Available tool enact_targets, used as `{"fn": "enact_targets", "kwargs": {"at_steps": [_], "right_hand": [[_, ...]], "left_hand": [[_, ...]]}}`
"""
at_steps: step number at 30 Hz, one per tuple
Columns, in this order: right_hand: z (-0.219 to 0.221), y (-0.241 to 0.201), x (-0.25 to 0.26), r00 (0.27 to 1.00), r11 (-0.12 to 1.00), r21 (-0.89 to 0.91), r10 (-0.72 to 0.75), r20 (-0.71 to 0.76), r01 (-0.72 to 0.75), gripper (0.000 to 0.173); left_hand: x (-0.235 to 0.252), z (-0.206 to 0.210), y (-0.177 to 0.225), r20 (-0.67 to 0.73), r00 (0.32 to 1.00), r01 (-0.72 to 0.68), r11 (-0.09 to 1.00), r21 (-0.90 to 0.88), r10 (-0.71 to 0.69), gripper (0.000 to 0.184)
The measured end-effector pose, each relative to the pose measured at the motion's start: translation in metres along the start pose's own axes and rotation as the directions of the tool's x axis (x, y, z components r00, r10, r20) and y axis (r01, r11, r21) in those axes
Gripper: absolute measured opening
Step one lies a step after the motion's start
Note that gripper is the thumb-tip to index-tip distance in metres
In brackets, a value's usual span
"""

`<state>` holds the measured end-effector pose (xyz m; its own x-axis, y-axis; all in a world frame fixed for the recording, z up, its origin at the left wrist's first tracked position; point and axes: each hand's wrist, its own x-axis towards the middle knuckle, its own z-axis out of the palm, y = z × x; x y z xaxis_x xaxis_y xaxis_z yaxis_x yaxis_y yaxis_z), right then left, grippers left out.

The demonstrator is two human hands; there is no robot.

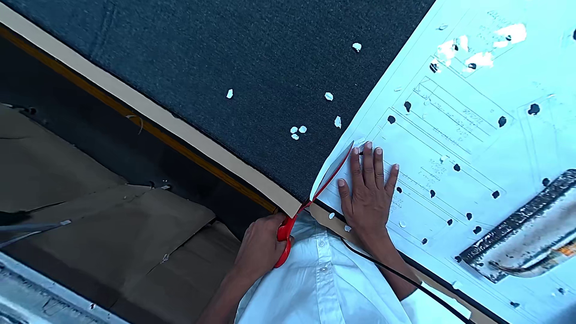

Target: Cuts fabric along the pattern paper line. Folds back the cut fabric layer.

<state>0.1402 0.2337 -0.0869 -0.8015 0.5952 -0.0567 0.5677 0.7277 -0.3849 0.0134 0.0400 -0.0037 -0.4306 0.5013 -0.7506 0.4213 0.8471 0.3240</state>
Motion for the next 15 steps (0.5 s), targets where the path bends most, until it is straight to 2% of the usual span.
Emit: {"fn": "enact_targets", "kwargs": {"at_steps": [8,13,15], "right_hand": [[0.001,-0.002,0.001,1.000,1.000,-0.021,0.016,0.015,-0.016,0.060],[0.002,-0.001,0.002,1.000,0.999,-0.031,0.008,0.011,-0.008,0.060],[0.001,-0.001,0.001,1.000,1.000,-0.018,0.004,0.010,-0.004,0.060]], "left_hand": [[0.002,0.000,-0.007,-0.007,1.000,0.002,0.999,-0.032,-0.002,0.014],[0.002,-0.014,0.016,0.089,0.995,0.051,0.998,0.023,-0.053,0.019],[0.005,-0.016,0.024,0.071,0.997,0.042,0.998,0.036,-0.044,0.018]]}}
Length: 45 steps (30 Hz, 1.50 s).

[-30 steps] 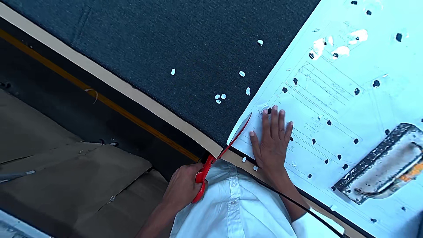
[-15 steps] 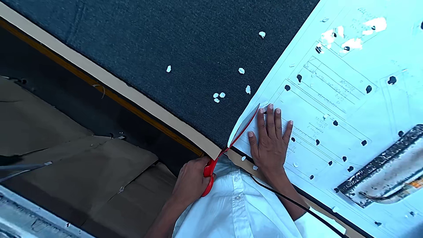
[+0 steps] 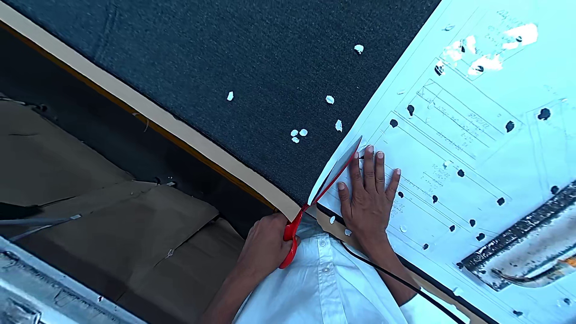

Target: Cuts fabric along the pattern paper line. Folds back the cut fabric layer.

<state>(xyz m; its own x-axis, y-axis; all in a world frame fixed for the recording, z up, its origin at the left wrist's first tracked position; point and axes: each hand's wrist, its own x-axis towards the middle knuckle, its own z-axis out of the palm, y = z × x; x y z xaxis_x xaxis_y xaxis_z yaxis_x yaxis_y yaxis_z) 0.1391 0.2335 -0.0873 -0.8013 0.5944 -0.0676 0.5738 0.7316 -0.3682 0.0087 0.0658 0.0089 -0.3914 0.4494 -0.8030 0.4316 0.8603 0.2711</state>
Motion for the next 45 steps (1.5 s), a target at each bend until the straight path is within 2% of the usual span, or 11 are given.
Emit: {"fn": "enact_targets", "kwargs": {"at_steps": [6,15,21,29,34,40,45], "right_hand": [[0.000,0.001,0.000,1.000,1.000,0.019,-0.004,-0.002,0.004,0.061],[0.000,-0.002,0.000,1.000,1.000,0.011,0.010,-0.002,-0.010,0.060],[0.000,-0.001,-0.001,1.000,0.999,0.039,0.008,-0.020,-0.007,0.060],[0.003,-0.001,-0.001,1.000,0.999,0.032,0.012,-0.014,-0.012,0.060],[0.003,-0.001,-0.001,1.000,1.000,0.010,0.017,0.001,-0.017,0.059],[0.004,-0.001,-0.003,0.999,0.999,0.034,0.012,-0.032,-0.011,0.060],[0.005,-0.001,-0.003,0.999,1.000,0.027,0.006,-0.054,-0.004,0.061]], "left_hand": [[0.008,0.002,0.001,-0.088,0.995,-0.038,0.999,0.008,0.038,0.013],[0.010,0.002,-0.007,-0.083,0.995,-0.052,0.998,-0.034,0.049,0.012],[0.013,-0.020,0.023,0.022,1.000,0.011,1.000,0.010,-0.011,0.013],[0.017,-0.019,0.023,0.022,0.999,0.024,1.000,-0.004,-0.024,0.009],[0.021,-0.019,0.017,0.069,0.996,0.052,0.998,-0.041,-0.049,0.009],[0.016,-0.026,0.038,0.060,0.998,0.027,0.999,-0.023,-0.025,0.013],[0.020,-0.025,0.043,0.020,1.000,0.019,1.000,0.013,-0.019,0.010]]}}
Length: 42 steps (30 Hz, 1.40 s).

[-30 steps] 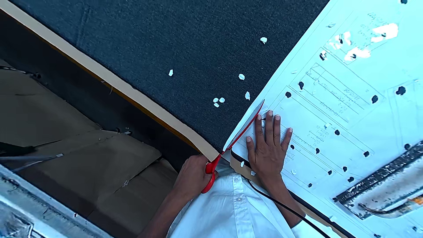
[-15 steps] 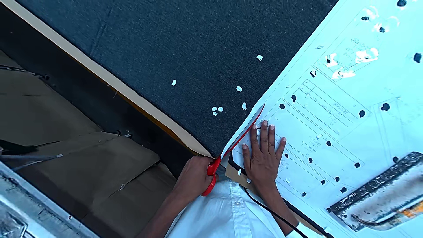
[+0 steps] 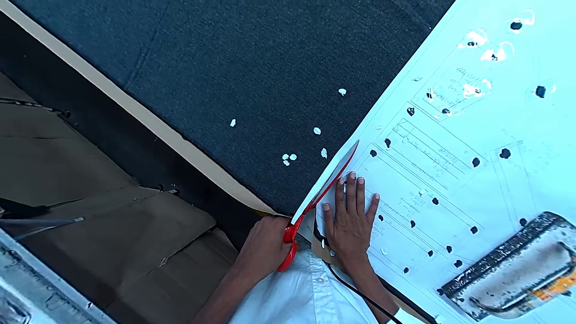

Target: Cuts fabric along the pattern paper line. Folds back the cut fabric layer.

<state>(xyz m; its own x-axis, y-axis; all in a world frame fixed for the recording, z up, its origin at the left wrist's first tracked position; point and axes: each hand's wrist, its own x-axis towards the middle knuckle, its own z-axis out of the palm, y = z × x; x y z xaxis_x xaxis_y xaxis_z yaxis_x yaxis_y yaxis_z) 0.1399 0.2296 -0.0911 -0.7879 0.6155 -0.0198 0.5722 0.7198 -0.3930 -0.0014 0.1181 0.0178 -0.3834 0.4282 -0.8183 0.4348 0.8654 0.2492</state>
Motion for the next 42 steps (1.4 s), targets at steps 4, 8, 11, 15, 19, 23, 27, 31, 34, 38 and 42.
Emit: {"fn": "enact_targets", "kwargs": {"at_steps": [4,8,11,15,19,23,27,31,34,38,42], "right_hand": [[0.001,-0.001,0.001,1.000,1.000,-0.017,0.012,0.016,-0.012,0.061],[0.000,-0.002,0.001,0.999,1.000,-0.024,0.021,0.048,-0.020,0.060],[0.000,-0.003,0.002,0.998,0.999,-0.024,0.026,0.061,-0.024,0.060],[0.001,-0.003,0.001,0.999,0.999,-0.025,0.023,0.038,-0.022,0.059],[0.001,-0.003,0.001,0.999,1.000,-0.019,0.016,0.029,-0.016,0.059],[0.001,-0.002,0.002,0.999,1.000,-0.024,0.015,0.037,-0.014,0.059],[0.002,-0.002,0.002,1.000,0.999,-0.031,0.015,0.026,-0.015,0.059],[0.003,-0.002,0.001,1.000,1.000,-0.017,0.014,0.023,-0.013,0.059],[0.002,-0.003,0.001,1.000,1.000,-0.025,0.015,0.022,-0.014,0.059],[0.002,-0.003,0.000,0.999,0.999,-0.036,0.019,0.040,-0.018,0.059],[0.002,-0.003,0.000,0.999,0.999,-0.032,0.024,0.038,-0.023,0.058]], "left_hand": [[0.002,-0.001,-0.001,-0.002,1.000,0.003,1.000,-0.004,-0.003,0.009],[0.007,-0.002,-0.005,0.029,0.999,0.019,1.000,-0.024,-0.018,0.006],[0.008,-0.004,-0.006,0.058,0.998,0.032,0.999,-0.029,-0.030,0.007],[0.004,-0.013,0.003,0.123,0.991,0.043,0.999,0.010,-0.044,0.017],[0.004,-0.022,0.017,0.113,0.992,0.053,0.997,0.054,-0.059,0.016],[0.012,-0.022,0.021,0.094,0.994,0.057,0.997,0.046,-0.061,0.017],[0.015,-0.019,0.018,0.072,0.996,0.042,0.999,0.022,-0.043,0.018],[0.015,-0.019,0.017,0.082,0.996,0.046,0.999,0.005,-0.047,0.018],[0.015,-0.020,0.017,0.077,0.996,0.046,0.999,-0.003,-0.045,0.017],[0.018,-0.017,0.013,0.067,0.997,0.026,1.000,-0.018,-0.024,0.014],[0.018,-0.019,0.010,0.090,0.996,0.018,0.999,-0.034,-0.014,0.015]]}}
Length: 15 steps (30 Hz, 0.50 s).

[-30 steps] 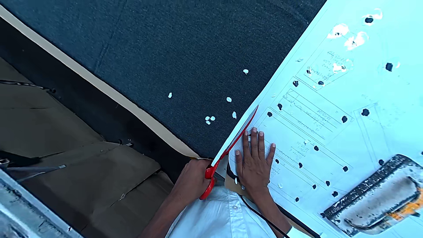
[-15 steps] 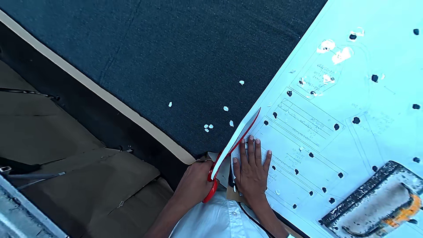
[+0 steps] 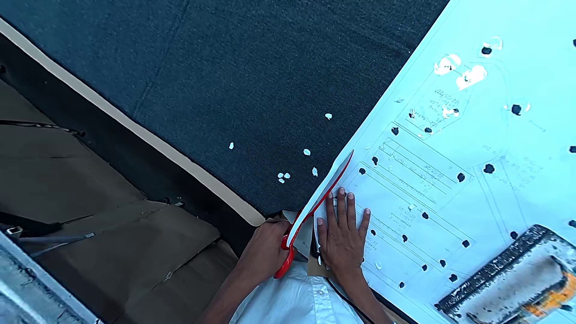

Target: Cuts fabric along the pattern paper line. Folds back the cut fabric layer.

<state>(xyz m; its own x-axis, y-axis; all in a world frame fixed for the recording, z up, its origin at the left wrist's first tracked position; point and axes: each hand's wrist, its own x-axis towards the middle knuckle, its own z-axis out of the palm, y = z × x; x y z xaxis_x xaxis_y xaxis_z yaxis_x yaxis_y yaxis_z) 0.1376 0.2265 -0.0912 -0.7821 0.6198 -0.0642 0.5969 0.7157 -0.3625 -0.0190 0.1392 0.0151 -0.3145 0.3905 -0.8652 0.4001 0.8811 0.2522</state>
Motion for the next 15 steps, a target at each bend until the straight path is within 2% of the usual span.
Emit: {"fn": "enact_targets", "kwargs": {"at_steps": [4,7,15], "right_hand": [[-0.004,-0.001,0.003,1.000,0.999,-0.030,-0.011,-0.018,0.011,0.059],[-0.001,0.000,0.001,1.000,1.000,-0.006,-0.013,-0.020,0.013,0.060],[-0.001,0.000,0.002,1.000,1.000,-0.020,-0.007,-0.019,0.007,0.060]], "left_hand": [[-0.001,-0.013,0.018,0.097,0.995,-0.002,1.000,0.009,0.001,0.024],[0.000,-0.020,0.037,0.079,0.996,0.027,0.997,0.067,-0.032,0.020],[0.002,-0.019,0.040,0.042,0.998,0.041,0.998,0.052,-0.043,0.021]]}}
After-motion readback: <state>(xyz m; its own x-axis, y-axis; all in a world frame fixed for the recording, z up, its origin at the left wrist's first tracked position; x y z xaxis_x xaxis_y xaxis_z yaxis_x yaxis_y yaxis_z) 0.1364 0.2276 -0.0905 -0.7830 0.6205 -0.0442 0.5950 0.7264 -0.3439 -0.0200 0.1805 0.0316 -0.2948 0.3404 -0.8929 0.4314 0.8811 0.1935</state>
